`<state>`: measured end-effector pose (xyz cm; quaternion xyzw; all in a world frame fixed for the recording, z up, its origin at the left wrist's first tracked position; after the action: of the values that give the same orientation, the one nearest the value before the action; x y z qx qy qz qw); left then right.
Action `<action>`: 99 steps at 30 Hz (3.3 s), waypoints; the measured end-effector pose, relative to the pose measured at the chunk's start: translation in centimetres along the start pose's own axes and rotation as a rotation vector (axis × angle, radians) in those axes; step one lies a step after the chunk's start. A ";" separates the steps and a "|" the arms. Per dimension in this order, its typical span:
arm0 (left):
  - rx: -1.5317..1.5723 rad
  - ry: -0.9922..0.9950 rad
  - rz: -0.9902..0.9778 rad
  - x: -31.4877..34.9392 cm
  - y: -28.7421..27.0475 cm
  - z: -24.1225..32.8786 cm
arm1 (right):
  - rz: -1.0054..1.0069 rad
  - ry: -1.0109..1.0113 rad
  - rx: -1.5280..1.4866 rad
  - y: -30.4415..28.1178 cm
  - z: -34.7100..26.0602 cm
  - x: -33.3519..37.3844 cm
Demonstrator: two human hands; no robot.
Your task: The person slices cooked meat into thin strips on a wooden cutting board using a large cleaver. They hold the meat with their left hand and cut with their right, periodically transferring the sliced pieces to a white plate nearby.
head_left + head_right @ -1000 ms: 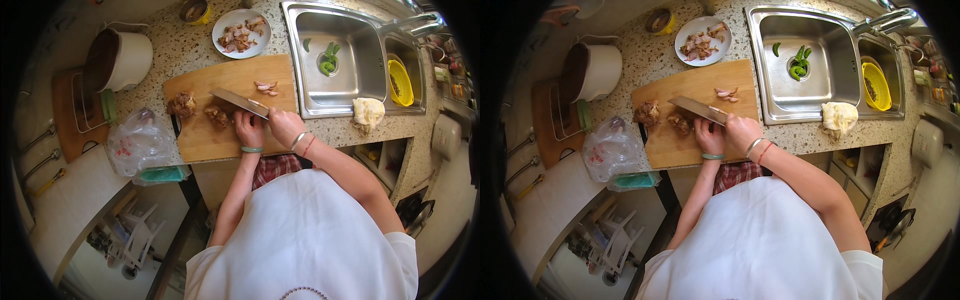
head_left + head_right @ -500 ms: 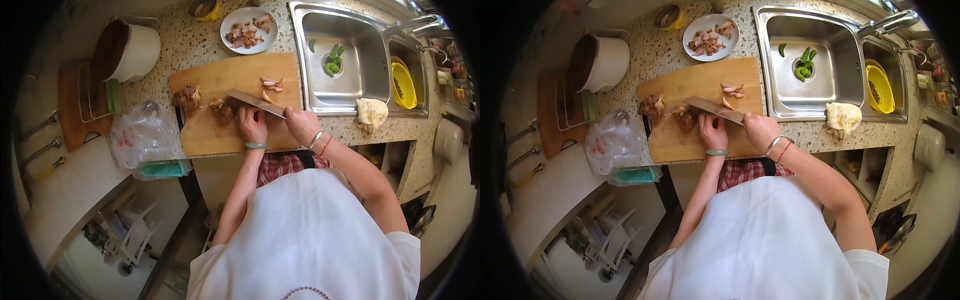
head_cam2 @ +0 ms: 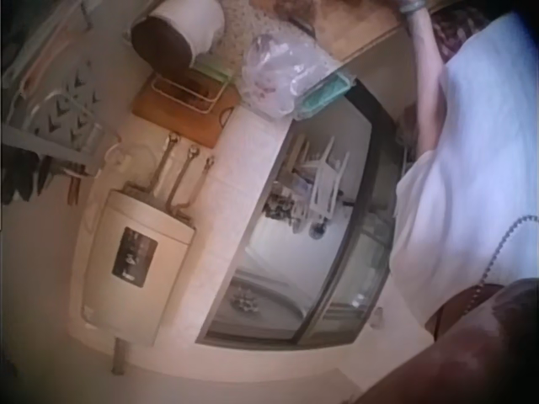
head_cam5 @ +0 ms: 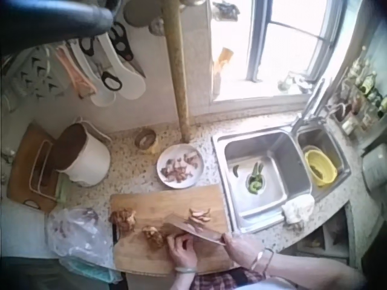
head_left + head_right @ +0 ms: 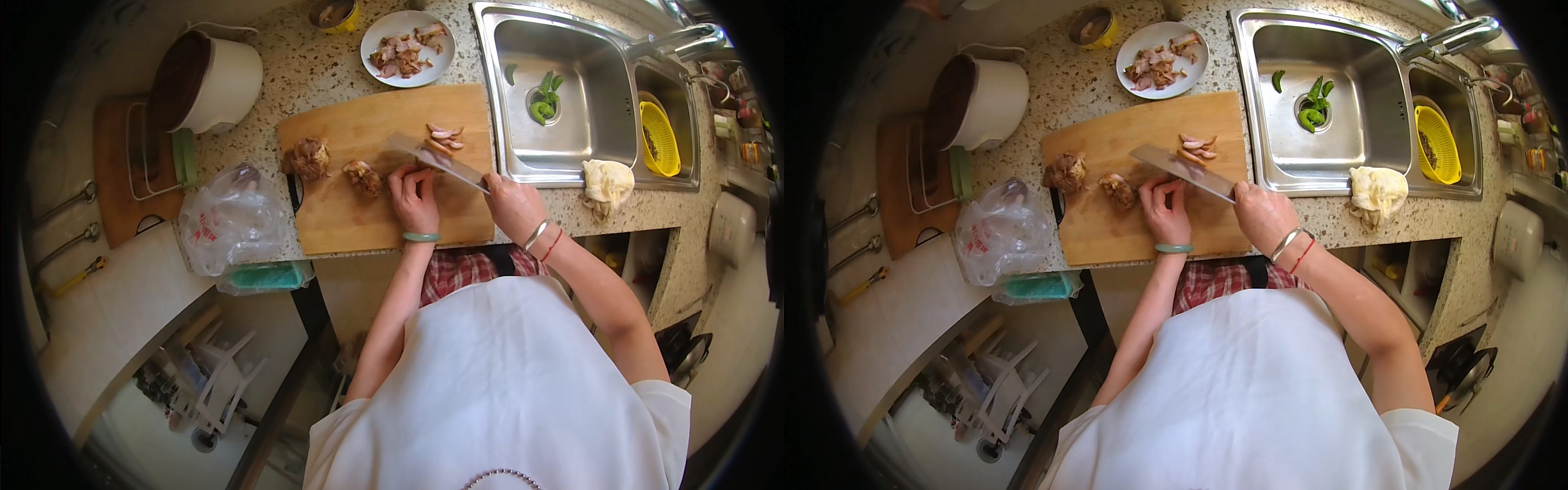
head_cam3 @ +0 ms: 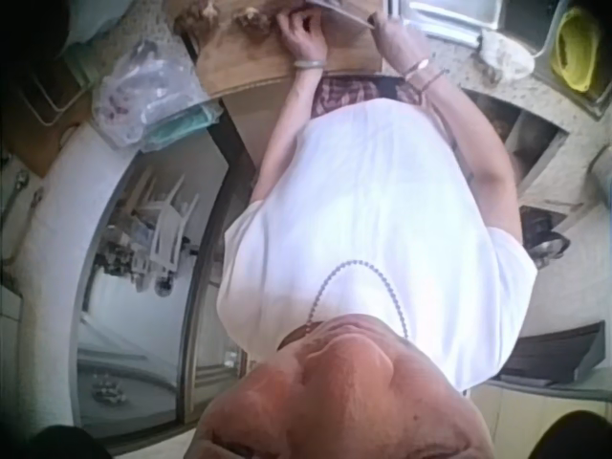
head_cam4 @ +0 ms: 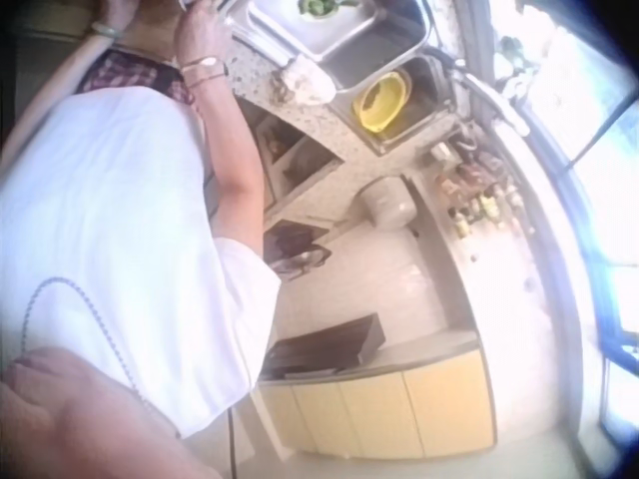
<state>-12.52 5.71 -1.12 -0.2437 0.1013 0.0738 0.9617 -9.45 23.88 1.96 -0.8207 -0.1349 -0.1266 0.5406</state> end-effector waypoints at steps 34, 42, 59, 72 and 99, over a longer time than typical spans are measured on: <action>-0.083 0.008 -0.077 0.1 0.2 -0.2 | -0.007 -0.070 -0.010 2.2 -6.1 -4.9; -0.229 0.157 -0.006 -0.3 -0.9 2.3 | -0.030 0.004 -0.063 2.0 0.5 -0.9; 0.016 -0.077 0.038 1.0 -0.4 -1.7 | -0.060 -0.001 -0.008 2.9 -1.2 2.7; -0.092 -0.040 -0.030 0.4 -0.1 -0.9 | -0.138 0.006 -0.018 2.2 -3.2 0.4; 0.039 -0.027 -0.008 -0.1 -0.7 0.4 | 0.079 -0.040 -0.025 -0.1 -1.4 -0.1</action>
<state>-12.41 5.25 -0.39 -0.2240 0.0887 0.0715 0.9679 -9.65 22.56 2.53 -0.8344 -0.1113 -0.0905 0.5321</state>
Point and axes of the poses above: each hand's wrist, its own x-axis away from the middle knuckle, its own y-axis out of the palm, z = x × y, the point moved 10 cm from there along -x, towards the middle knuckle, and after that the axes turned 3 degrees about -z, right-handed, at the moved point
